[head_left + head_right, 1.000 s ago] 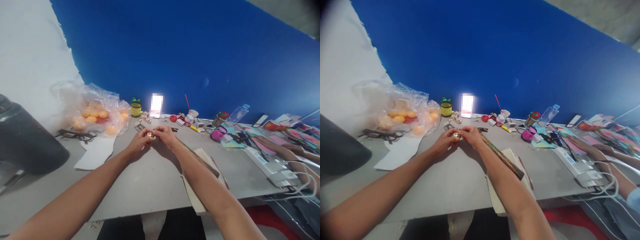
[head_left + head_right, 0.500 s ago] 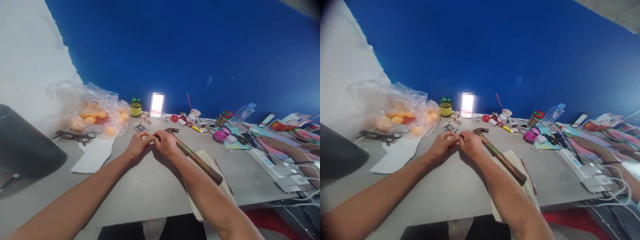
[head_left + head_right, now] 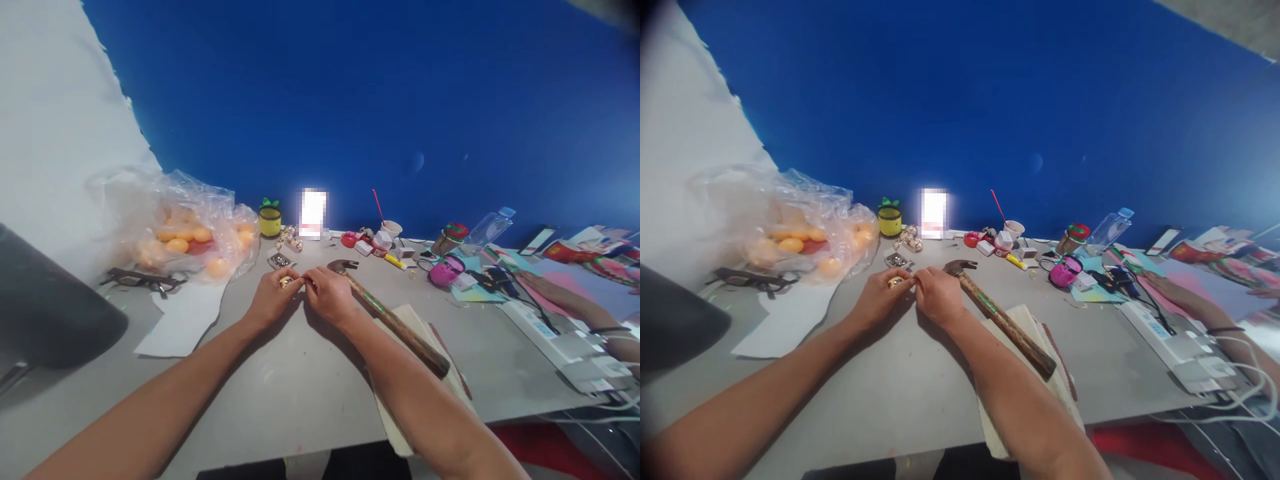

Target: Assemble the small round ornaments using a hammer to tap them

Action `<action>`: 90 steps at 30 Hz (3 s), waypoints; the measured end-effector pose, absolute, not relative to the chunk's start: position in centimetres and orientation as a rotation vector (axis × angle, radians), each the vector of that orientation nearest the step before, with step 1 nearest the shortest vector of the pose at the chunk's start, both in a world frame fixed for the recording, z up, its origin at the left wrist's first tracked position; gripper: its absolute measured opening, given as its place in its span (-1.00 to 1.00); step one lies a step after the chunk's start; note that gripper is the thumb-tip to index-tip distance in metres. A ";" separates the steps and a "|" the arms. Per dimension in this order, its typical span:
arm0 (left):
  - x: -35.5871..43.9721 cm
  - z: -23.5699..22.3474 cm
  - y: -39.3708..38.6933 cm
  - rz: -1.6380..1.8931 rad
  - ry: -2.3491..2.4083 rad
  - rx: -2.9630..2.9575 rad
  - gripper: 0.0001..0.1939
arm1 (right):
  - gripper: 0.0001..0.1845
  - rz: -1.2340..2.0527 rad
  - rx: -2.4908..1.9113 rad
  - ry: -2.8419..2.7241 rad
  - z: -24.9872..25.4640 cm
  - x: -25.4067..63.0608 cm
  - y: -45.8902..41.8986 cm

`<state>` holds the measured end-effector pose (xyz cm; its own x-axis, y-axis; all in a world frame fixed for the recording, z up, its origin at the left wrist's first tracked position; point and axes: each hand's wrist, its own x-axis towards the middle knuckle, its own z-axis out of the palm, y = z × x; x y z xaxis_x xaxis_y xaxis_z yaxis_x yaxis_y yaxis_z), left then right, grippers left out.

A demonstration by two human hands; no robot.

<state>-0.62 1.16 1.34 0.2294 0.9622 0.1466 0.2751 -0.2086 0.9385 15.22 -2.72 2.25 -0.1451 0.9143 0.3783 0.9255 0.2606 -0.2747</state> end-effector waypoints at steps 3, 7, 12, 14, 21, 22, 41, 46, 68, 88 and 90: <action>-0.7 1.1 1.3 1.082 1.199 1.666 -0.80 | -0.78 0.071 -1.604 -2.027 2.0 15.3 -2.5; -0.7 1.4 1.3 1.123 1.233 1.683 -0.86 | -0.76 0.266 -1.532 -1.903 1.6 15.3 -2.0; -0.6 1.7 1.1 1.105 1.236 1.737 -0.87 | -0.82 0.636 -1.429 -1.592 1.4 15.3 -1.5; -0.6 1.7 1.0 1.101 1.221 1.763 -0.87 | -0.83 0.807 -1.353 -1.480 1.5 15.2 -1.4; -0.6 1.4 0.9 1.097 1.195 1.873 -0.86 | -0.82 1.056 -1.291 -1.271 2.0 15.3 -1.3; -0.6 1.4 0.9 1.099 1.191 1.890 -0.86 | -0.80 1.063 -1.290 -1.255 1.9 15.3 -1.3; -0.5 1.6 0.7 1.098 1.164 1.829 -0.90 | -0.78 0.981 -1.349 -1.245 1.5 15.7 -1.0; -0.6 1.8 0.5 0.999 1.040 1.491 -0.76 | -0.77 1.017 -1.348 -1.153 1.8 16.3 -0.7; -0.1 1.2 0.5 0.843 0.730 1.076 -0.34 | -0.59 1.438 -1.062 -0.816 1.3 17.5 -0.2; 0.0 1.0 0.6 0.865 0.650 0.928 -0.41 | -0.54 1.436 -1.048 -0.748 1.2 17.7 -0.1; 0.0 1.0 0.7 0.858 0.640 0.905 -0.43 | -0.55 1.430 -1.052 -0.743 1.2 17.7 -0.1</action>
